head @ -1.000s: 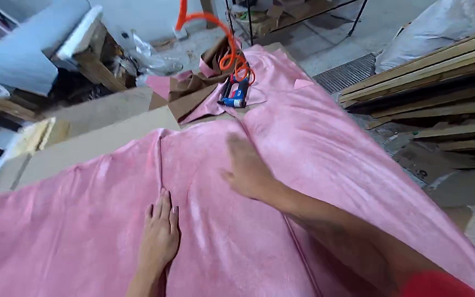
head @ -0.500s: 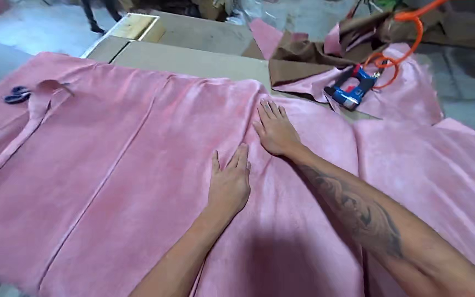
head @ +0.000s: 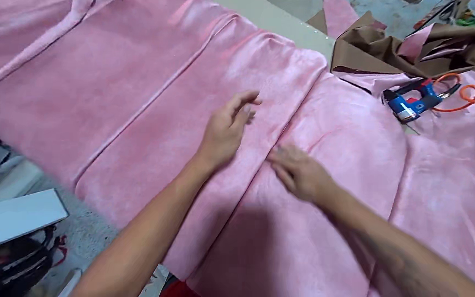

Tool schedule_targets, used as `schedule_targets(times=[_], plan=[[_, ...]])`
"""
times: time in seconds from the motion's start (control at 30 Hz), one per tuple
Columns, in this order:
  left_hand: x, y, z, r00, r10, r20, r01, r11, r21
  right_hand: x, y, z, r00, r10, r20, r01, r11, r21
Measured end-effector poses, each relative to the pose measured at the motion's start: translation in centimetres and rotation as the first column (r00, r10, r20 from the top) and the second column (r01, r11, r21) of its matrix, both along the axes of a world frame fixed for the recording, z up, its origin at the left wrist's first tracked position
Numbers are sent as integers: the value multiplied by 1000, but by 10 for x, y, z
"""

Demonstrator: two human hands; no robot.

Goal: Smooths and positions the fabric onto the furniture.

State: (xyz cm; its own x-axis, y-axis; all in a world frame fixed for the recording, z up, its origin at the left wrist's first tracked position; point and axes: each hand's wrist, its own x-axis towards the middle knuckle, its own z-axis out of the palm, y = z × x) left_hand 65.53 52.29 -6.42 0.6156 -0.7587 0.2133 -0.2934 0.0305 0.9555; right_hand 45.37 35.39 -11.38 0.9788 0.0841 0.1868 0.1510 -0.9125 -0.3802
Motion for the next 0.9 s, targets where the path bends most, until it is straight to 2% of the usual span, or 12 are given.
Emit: schedule_targets(times=[0.1, 0.17, 0.23, 0.3, 0.37, 0.4, 0.47, 0.53, 0.67, 0.77, 0.83, 0.9], plan=[[-61, 92, 3, 961, -50, 271, -34, 954, 297, 47, -50, 5, 998, -2, 58, 5, 999, -52], [-126, 144, -7, 968, -199, 155, 146, 943, 298, 67, -76, 7, 996, -33, 84, 40, 996, -84], [-180, 169, -16, 951, -303, 52, 275, 914, 297, 78, -94, 9, 991, -99, 93, 110, 987, -121], [-206, 178, -30, 946, -253, 201, 182, 931, 316, 74, -90, 13, 963, -242, 122, 260, 951, -168], [-212, 191, -40, 945, -138, 298, 47, 956, 291, 52, -39, 19, 929, -354, 110, 368, 917, -153], [-211, 200, -44, 951, -98, 292, 16, 962, 273, 36, 4, 24, 938, -337, 84, 345, 929, -132], [-214, 221, -51, 970, -67, 233, 11, 972, 233, -2, 93, 16, 994, -109, -11, 107, 990, -92], [-215, 232, -55, 980, -84, 183, 47, 979, 199, -6, 129, 10, 988, 62, -143, -84, 985, -149], [-206, 216, -60, 975, -78, 210, 36, 980, 197, 88, 67, 7, 973, 55, -226, -120, 951, -284], [-193, 202, -49, 990, -39, 133, 8, 975, 223, 150, 28, 7, 980, -80, -180, 13, 939, -344], [-194, 211, -41, 995, -37, 93, 15, 975, 223, 155, 29, 16, 981, -192, -27, 174, 933, -315], [-202, 239, -49, 967, -29, 252, -34, 969, 245, 119, 69, 35, 969, -241, 62, 248, 938, -241]])
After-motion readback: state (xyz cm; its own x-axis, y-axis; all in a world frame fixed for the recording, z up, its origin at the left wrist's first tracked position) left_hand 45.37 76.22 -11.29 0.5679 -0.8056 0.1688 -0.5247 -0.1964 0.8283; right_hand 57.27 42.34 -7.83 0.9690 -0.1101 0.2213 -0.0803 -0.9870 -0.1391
